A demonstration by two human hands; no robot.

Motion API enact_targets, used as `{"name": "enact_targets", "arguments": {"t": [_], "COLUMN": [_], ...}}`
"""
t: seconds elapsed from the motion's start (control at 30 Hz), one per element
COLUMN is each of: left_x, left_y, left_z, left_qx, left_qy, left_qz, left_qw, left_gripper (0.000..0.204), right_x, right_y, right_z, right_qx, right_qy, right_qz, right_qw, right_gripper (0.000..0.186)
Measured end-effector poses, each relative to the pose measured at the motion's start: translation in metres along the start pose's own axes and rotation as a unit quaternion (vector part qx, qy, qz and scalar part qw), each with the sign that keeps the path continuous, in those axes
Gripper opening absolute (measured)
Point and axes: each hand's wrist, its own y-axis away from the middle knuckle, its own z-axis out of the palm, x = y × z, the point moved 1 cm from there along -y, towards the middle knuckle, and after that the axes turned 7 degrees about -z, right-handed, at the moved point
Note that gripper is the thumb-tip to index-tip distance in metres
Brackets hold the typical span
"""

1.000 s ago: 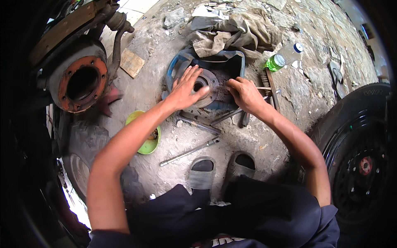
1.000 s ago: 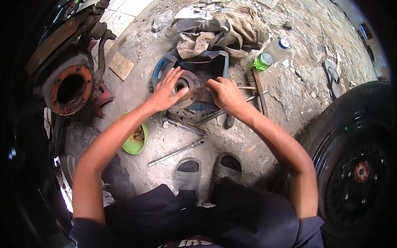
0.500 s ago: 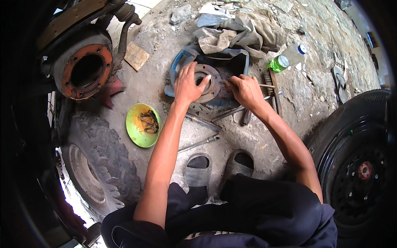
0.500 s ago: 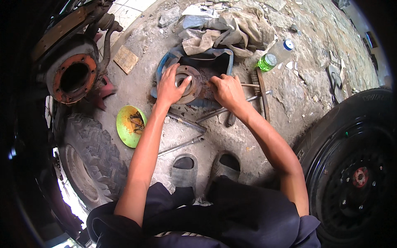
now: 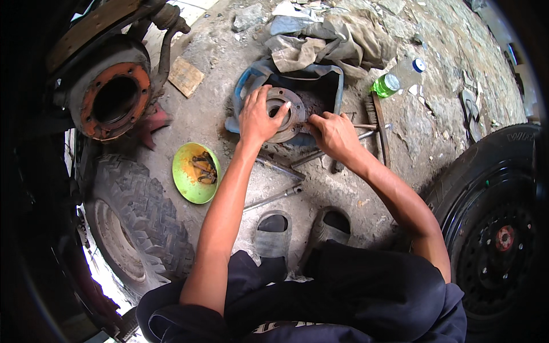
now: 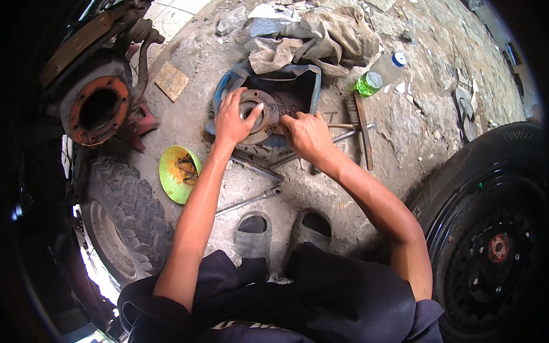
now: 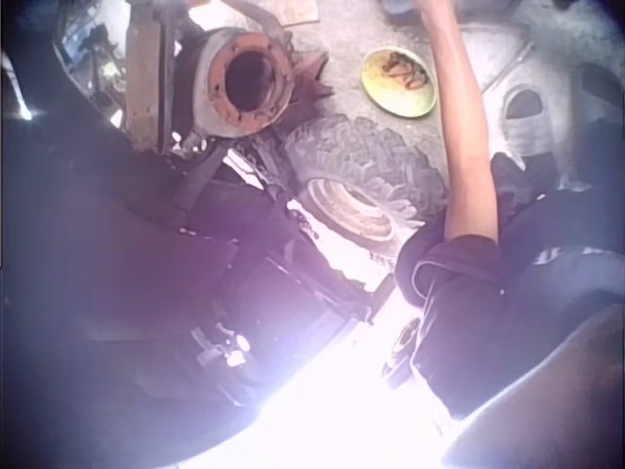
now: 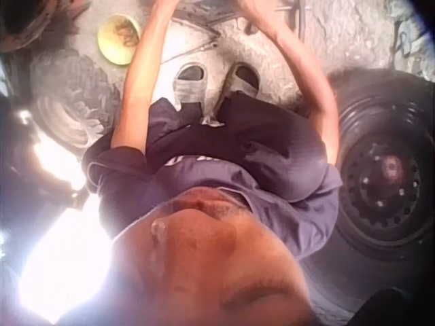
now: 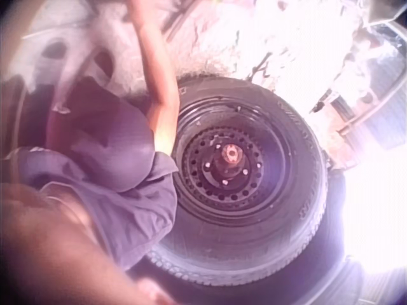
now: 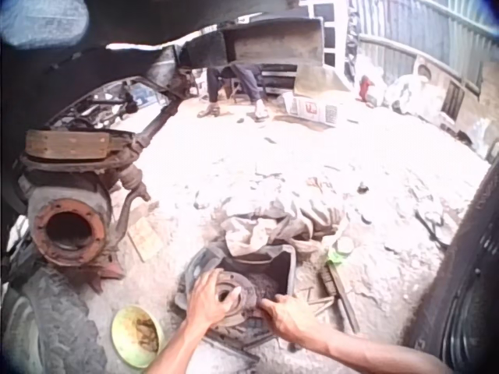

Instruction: The person scrapes debris from a metal vehicle component using a screwdriver and wipes it with a cloth.

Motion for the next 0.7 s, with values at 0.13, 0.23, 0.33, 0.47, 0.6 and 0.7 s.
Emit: {"name": "enact_targets", "arguments": {"t": [0.13,0.23,0.33,0.47,0.6,0.7], "left_x": [0.005,0.002,0.002,0.002,0.002,0.004], "left_y": [-0.005,-0.004,-0.002,-0.007,-0.004,-0.004], "left_z": [0.001,-0.001,-0.001,0.0,-0.001,0.0], "left_qx": [-0.007,-0.005,-0.002,-0.022,-0.016,0.005], "left_qy": [-0.002,0.007,0.003,0.012,0.006,0.003], "left_qz": [0.001,0.001,0.005,-0.007,-0.012,0.003], "left_qw": [1.0,1.0,1.0,1.0,1.0,1.0], "left_gripper": [0.074,0.076,0.077,0.08,0.078,0.075], "right_x": [0.013,0.004,0.007,0.015,-0.007,0.003], "right_y": [-0.009,0.001,0.003,-0.008,0.007,-0.004], "right_z": [-0.002,-0.004,-0.003,-0.005,-0.001,0.0], "right_qx": [0.057,0.018,-0.002,0.031,-0.016,0.013], "right_qy": [0.02,0.016,0.019,0.051,0.023,0.036], "right_qz": [0.025,0.008,0.003,0.008,-0.024,-0.011], "right_qw": [0.998,1.0,1.0,0.998,0.999,0.999], "right_gripper": [0.017,0.015,0.015,0.013,0.01,0.011]}}
